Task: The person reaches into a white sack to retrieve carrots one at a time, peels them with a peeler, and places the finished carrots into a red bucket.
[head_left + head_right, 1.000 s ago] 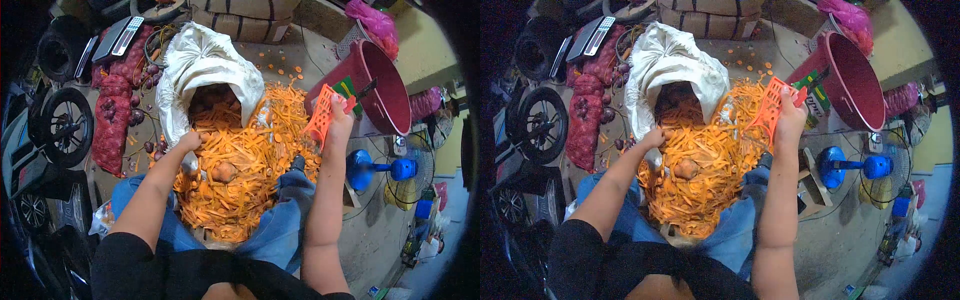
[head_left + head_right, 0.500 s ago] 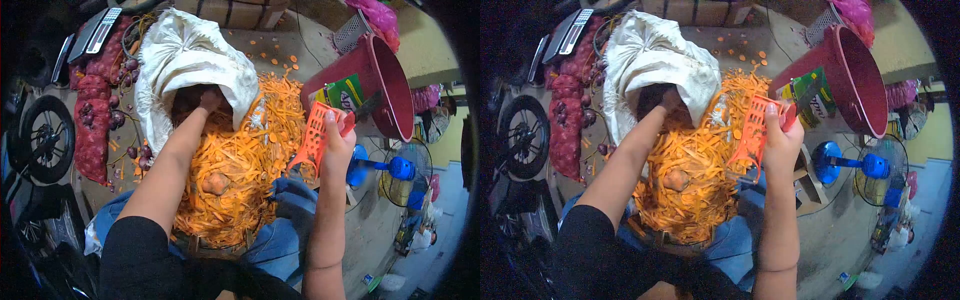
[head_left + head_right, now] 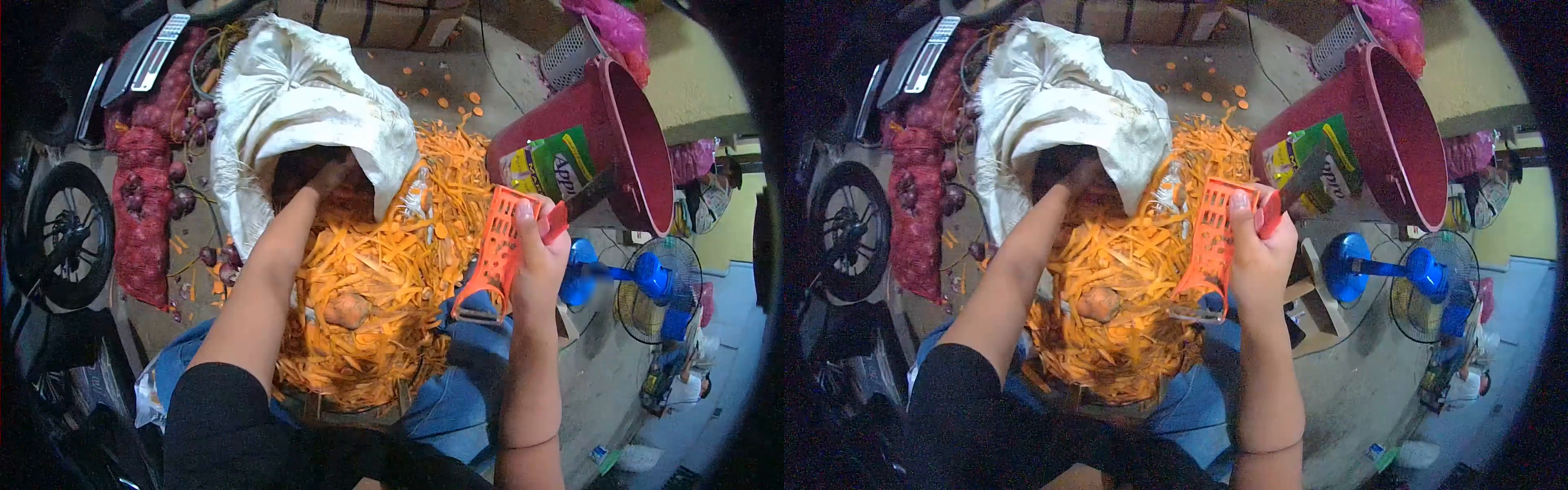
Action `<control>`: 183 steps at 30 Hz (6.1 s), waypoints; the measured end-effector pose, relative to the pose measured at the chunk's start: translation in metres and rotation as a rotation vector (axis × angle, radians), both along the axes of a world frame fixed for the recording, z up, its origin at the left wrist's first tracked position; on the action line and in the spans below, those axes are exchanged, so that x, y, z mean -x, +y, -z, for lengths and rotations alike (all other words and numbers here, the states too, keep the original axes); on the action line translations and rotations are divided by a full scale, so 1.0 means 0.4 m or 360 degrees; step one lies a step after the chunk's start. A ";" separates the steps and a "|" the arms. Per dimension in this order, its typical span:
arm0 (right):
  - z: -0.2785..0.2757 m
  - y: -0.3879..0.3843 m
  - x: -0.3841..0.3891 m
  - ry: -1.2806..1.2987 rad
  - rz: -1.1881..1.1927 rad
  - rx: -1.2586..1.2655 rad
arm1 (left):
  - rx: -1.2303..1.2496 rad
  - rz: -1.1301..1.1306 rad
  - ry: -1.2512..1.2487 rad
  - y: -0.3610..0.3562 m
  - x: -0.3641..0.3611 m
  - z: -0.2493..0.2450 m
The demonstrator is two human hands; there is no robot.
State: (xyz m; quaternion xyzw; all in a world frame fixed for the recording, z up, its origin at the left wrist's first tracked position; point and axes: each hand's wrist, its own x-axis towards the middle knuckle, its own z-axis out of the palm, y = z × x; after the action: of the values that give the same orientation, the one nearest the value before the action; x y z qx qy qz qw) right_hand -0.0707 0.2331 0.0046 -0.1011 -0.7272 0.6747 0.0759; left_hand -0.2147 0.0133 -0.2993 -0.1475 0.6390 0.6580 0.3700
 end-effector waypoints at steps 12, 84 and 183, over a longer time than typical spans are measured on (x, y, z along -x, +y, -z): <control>0.020 -0.020 0.008 0.0247 0.0253 0.0280 | -0.1153 0.0095 -0.0280 -0.095 -0.290 -0.451; 0.070 -0.143 -0.035 0.0472 0.0657 -0.0380 | -0.0672 -0.0015 -0.0271 0.014 -0.553 -0.749; 0.008 -0.071 -0.028 0.0247 0.0885 0.0065 | -0.0904 -0.0115 -0.0027 0.014 -0.549 -0.734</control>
State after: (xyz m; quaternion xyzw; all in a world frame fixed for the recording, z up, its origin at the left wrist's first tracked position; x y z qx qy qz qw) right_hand -0.0594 0.2048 0.0015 -0.2464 -0.6498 0.6481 0.3114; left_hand 0.0051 0.0190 -0.0057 -0.0661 0.4205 0.8221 0.3781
